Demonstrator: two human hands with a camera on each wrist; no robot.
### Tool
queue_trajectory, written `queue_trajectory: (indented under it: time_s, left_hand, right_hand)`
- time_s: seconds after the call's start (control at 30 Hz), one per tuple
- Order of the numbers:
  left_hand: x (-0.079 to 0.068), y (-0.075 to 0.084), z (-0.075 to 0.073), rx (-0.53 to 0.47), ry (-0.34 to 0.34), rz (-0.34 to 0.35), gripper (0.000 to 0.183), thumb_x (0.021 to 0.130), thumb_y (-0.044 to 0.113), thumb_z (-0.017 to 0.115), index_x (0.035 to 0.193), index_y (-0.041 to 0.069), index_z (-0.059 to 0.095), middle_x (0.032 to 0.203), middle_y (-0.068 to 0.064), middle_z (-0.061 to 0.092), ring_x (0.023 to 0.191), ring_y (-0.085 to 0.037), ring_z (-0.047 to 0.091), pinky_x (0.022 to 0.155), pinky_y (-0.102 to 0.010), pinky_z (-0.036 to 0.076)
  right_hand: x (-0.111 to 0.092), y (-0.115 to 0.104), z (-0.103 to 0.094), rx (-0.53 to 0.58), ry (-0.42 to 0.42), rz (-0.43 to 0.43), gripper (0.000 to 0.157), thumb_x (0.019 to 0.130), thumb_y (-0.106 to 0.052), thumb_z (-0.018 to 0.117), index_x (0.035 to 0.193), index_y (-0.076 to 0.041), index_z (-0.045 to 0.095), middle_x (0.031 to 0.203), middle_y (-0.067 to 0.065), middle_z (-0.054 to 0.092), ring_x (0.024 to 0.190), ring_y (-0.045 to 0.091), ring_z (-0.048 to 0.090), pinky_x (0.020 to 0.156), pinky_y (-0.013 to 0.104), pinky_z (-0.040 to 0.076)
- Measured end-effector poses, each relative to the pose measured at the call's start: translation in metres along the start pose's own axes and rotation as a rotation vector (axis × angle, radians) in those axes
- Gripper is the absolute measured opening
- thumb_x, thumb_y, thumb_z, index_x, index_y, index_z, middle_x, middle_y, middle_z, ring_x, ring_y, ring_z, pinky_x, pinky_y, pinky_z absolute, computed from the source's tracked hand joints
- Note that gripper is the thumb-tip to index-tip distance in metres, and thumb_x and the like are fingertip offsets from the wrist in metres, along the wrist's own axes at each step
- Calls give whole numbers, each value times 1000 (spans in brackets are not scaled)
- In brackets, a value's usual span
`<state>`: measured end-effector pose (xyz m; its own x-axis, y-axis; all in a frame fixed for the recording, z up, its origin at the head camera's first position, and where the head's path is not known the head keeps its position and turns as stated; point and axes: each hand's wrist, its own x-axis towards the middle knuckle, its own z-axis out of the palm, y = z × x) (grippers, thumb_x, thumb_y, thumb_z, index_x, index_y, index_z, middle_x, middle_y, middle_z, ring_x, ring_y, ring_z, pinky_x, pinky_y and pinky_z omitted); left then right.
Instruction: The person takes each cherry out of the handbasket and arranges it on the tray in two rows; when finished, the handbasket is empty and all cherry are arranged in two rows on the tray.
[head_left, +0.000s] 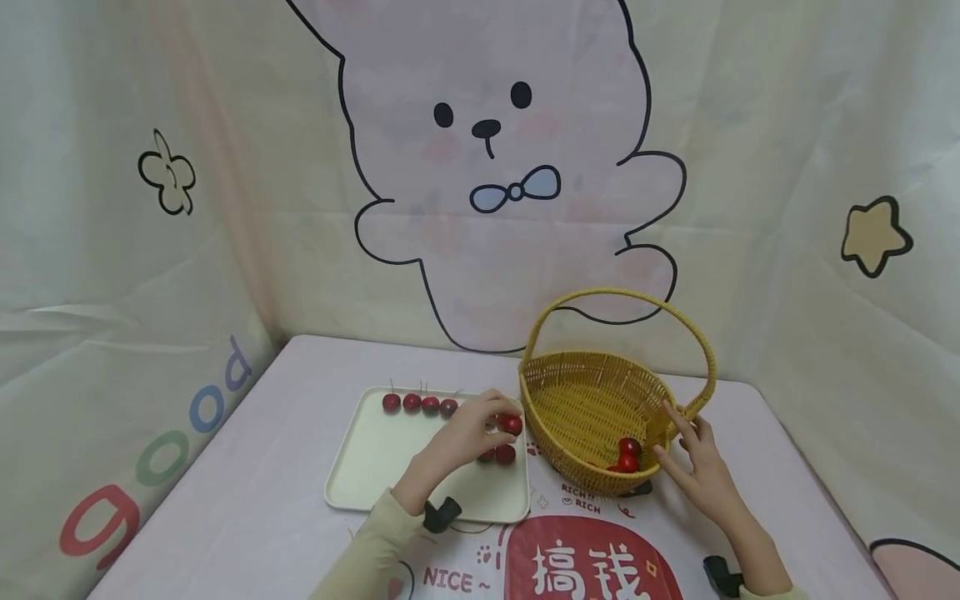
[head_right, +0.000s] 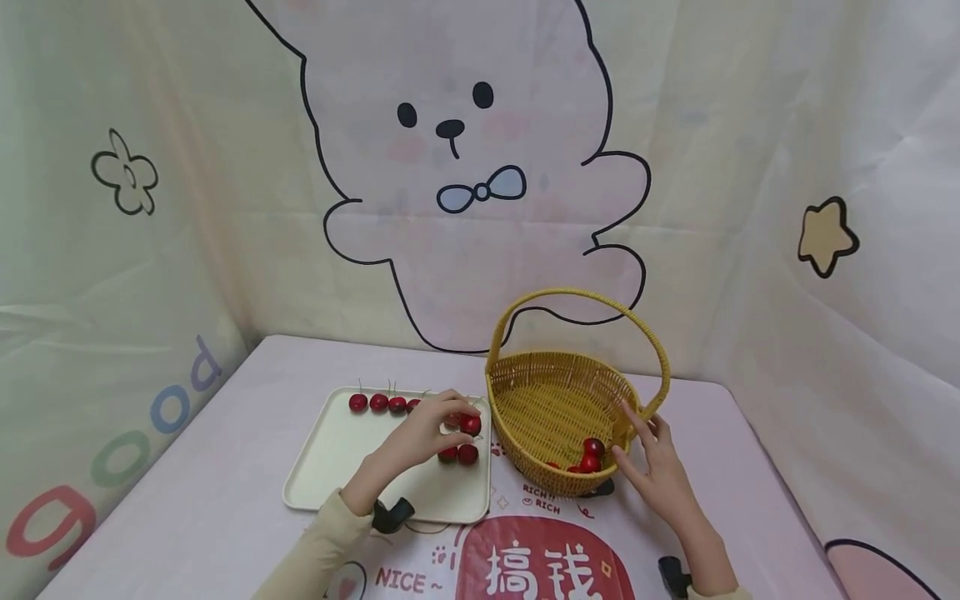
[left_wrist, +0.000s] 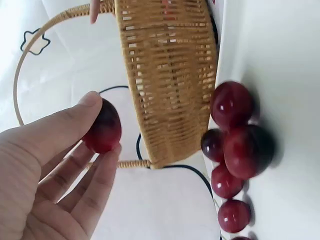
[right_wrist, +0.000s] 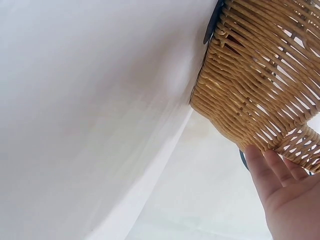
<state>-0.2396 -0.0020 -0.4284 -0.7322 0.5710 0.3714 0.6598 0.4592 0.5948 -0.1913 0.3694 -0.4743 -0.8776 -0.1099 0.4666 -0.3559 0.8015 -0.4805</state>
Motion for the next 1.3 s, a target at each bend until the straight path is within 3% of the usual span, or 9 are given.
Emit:
queue_trajectory:
  time_s: [0.43,0.53,0.67,0.9,1.3]
  left_hand:
    - [-8,-31,-23,-25,-91,-147,27,77,10,74,103,5,68,94,-2,60,87,-15,57,80,-31,50]
    - [-10,-39,-25,-34,-108,-151,27,76,8,75,102,4,68,94,-3,64,88,-16,59,79,-32,50]
    - [-11,-51,-26,-41,-139,-122,25,73,5,76,97,0,68,91,-6,67,88,-18,61,79,-32,52]
    - [-16,-63,-25,-32,-193,-177,26,72,3,77,96,3,68,92,-3,63,87,-17,61,74,-24,52]
    - [-18,-68,-17,-26,-220,-223,30,68,5,80,95,5,68,89,-3,63,83,-17,60,72,-26,51]
  right_hand:
    - [1,0,0,7,-13,25,75,83,-10,67,146,-17,27,135,29,26,110,45,43,83,64,41]
    - [2,0,0,7,-15,27,75,83,-10,67,146,-17,27,136,29,26,111,46,42,83,65,41]
    - [2,0,1,1,-15,22,75,83,-9,67,146,-17,27,135,29,26,111,44,43,83,64,41]
    - [2,0,1,5,-14,27,76,83,-10,67,147,-21,26,135,29,26,109,45,44,82,64,42]
    - [1,-1,0,-4,-22,35,75,84,-12,67,146,-20,26,136,28,26,110,46,43,83,66,41]
